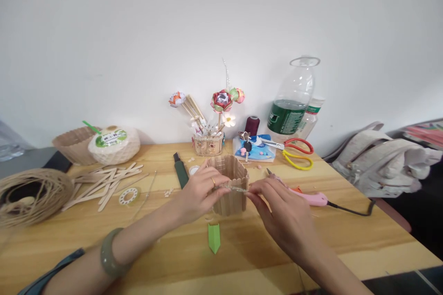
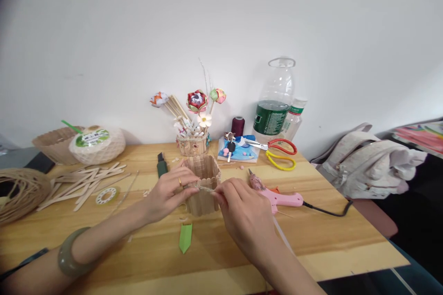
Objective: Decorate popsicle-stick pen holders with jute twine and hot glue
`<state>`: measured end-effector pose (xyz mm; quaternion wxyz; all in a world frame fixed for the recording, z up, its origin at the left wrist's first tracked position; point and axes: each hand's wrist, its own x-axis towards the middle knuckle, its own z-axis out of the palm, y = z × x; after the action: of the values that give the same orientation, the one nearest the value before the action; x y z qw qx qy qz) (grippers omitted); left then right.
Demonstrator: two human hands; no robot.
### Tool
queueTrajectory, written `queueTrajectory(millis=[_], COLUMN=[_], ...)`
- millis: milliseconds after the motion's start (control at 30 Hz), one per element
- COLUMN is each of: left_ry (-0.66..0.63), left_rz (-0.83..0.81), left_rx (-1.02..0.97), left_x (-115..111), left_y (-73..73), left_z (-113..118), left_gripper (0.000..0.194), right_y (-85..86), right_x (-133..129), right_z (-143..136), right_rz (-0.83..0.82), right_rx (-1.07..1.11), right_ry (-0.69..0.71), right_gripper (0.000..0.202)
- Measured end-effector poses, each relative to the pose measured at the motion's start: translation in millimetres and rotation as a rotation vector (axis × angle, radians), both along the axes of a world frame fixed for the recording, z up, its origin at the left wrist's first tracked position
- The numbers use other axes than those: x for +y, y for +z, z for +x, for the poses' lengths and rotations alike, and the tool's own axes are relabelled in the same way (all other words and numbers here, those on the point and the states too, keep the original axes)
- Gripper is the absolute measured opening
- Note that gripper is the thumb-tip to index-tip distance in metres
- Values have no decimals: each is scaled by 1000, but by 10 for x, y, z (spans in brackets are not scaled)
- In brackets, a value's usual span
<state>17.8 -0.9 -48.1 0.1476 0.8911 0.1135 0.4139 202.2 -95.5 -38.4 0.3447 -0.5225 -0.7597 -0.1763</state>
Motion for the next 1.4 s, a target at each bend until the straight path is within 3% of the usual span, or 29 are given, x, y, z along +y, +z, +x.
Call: queueTrajectory(millis=[1133, 1333, 1400], left_ry=[19, -72, -112], left_rz=[-323, -515, -591], left_rx=[93, 104, 96], left_x=[-72, -46, -41], left_y=[55, 112, 124], left_z=[-59, -108, -125], left_gripper=[17, 20, 22], right_y=[-8, 26, 44], right_x=[115, 113, 120], right_z=[44, 38, 50], right_rz=[-247, -286, -308], right_rx=[366, 517, 564], right_ry=[41, 69, 100], right_gripper=[12, 3, 13])
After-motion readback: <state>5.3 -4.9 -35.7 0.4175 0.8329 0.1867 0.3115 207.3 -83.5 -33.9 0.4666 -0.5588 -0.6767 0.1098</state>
